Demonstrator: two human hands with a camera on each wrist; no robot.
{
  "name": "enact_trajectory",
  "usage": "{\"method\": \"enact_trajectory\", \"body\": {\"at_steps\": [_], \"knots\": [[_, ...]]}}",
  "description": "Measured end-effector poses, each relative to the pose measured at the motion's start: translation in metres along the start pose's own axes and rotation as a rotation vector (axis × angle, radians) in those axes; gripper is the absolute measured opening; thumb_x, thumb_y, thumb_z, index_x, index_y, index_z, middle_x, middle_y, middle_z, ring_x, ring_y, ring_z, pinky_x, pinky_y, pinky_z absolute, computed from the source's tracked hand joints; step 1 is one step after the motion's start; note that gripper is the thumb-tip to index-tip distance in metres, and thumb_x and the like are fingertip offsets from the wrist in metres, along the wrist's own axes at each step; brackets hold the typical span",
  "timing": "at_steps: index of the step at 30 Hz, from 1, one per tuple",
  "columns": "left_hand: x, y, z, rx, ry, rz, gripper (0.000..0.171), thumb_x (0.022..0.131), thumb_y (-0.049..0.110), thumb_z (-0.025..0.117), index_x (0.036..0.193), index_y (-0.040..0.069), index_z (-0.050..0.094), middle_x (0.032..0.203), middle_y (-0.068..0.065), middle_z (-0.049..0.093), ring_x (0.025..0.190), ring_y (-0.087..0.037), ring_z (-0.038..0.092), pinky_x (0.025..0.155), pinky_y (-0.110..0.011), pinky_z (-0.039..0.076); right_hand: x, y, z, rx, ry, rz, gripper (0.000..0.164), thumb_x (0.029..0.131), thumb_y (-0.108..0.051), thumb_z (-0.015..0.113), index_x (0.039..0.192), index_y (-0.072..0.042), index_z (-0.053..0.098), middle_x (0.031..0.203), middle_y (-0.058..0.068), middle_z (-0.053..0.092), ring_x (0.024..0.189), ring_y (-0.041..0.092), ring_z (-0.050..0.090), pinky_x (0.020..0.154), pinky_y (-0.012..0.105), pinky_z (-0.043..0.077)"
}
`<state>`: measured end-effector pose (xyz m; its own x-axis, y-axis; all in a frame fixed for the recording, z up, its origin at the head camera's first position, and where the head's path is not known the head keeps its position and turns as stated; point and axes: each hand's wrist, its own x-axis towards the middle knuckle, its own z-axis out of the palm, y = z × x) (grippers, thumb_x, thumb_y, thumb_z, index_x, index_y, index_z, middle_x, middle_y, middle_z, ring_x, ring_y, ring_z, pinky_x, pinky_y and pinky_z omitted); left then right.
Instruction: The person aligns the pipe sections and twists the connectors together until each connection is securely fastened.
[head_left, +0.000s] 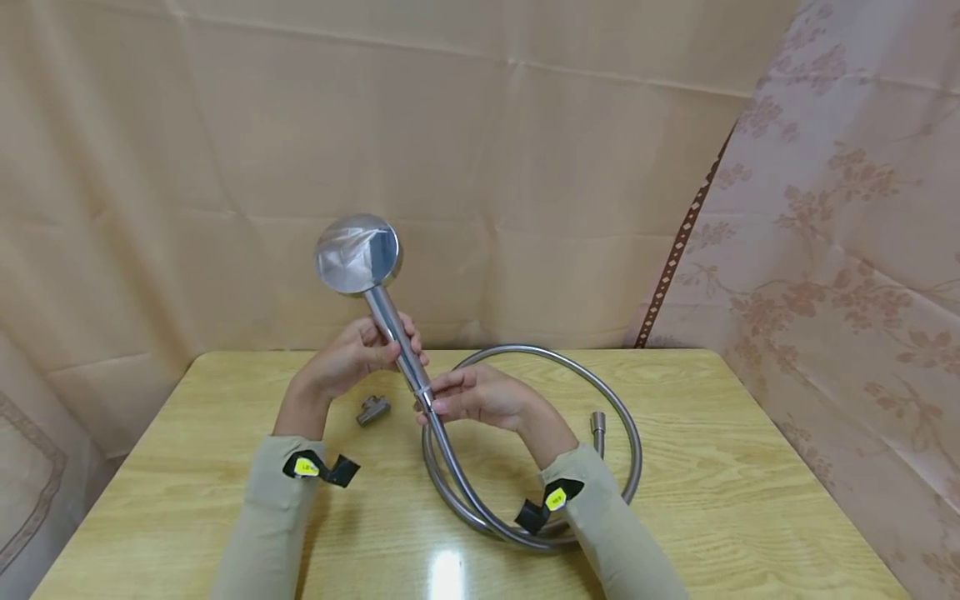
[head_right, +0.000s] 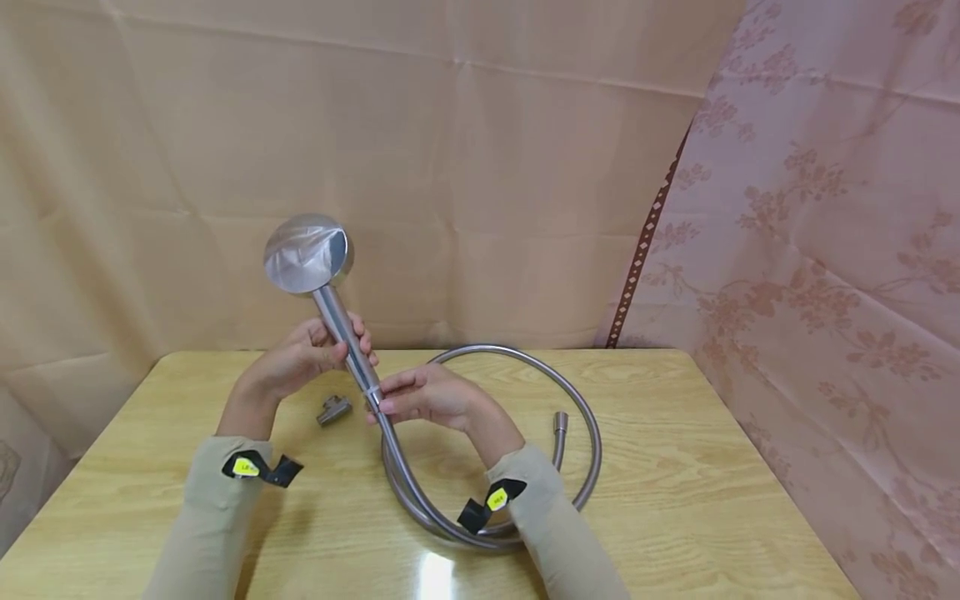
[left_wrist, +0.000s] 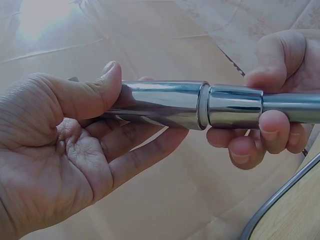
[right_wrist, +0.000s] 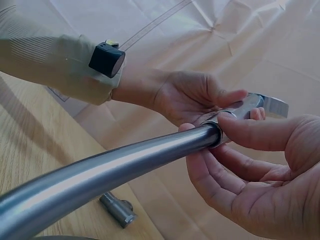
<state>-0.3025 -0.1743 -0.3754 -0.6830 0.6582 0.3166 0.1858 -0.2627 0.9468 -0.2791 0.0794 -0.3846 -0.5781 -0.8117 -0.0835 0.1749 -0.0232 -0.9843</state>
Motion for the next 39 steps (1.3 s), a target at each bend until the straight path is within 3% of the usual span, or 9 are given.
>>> {"method": "enact_trajectory", "body": {"at_steps": [9,18,24,30,39], "knots": [[0.005,0.002,-0.001,0.014,-0.009,-0.004,0.014,0.101,0.015,0.061,0.115,0.011,0.059,0.106,0.001,0.068,0.105,-0.017,0.073,0.097,-0.039,0.059,0.000,-0.004,0.000,0.013,0.043,0.013,0.032,0.096,0.014,0.052,0.127,0.021,0.053,0.094,0.003,0.076,0.095,0.017,0.075,0.094,0.031,0.058],[0.014,0.000,0.000,-0.011,-0.038,-0.007,0.014,0.103,0.006,0.054,0.115,0.011,0.059,0.107,0.001,0.066,0.105,-0.016,0.071,0.095,-0.036,0.059,-0.003,-0.001,-0.007,0.002,0.065,0.007,0.035,0.098,0.013,0.050,0.131,0.024,0.049,0.098,0.003,0.077,0.097,0.017,0.074,0.099,0.036,0.058],[0.021,-0.001,-0.003,-0.005,-0.067,0.008,0.015,0.102,0.014,0.060,0.116,0.012,0.058,0.107,0.001,0.067,0.103,-0.015,0.070,0.095,-0.034,0.058,-0.004,-0.003,-0.009,-0.005,0.048,-0.010,0.035,0.100,0.009,0.049,0.131,0.024,0.048,0.102,0.002,0.077,0.101,0.015,0.074,0.098,0.033,0.058],[0.020,0.001,-0.005,-0.015,-0.060,0.002,0.015,0.101,0.011,0.060,0.116,0.013,0.059,0.107,0.001,0.068,0.104,-0.016,0.070,0.092,-0.035,0.060,-0.002,-0.003,-0.008,0.015,0.047,-0.016,0.032,0.100,0.010,0.048,0.130,0.022,0.051,0.103,0.002,0.077,0.102,0.017,0.074,0.097,0.031,0.058],[0.018,0.002,-0.010,-0.024,-0.050,0.002,0.015,0.102,0.011,0.060,0.116,0.013,0.059,0.107,0.000,0.069,0.104,-0.017,0.071,0.092,-0.037,0.060,0.002,-0.001,-0.004,0.015,0.118,0.003,0.032,0.097,0.010,0.055,0.128,0.019,0.055,0.099,0.007,0.077,0.104,0.022,0.073,0.096,0.029,0.058]]}}
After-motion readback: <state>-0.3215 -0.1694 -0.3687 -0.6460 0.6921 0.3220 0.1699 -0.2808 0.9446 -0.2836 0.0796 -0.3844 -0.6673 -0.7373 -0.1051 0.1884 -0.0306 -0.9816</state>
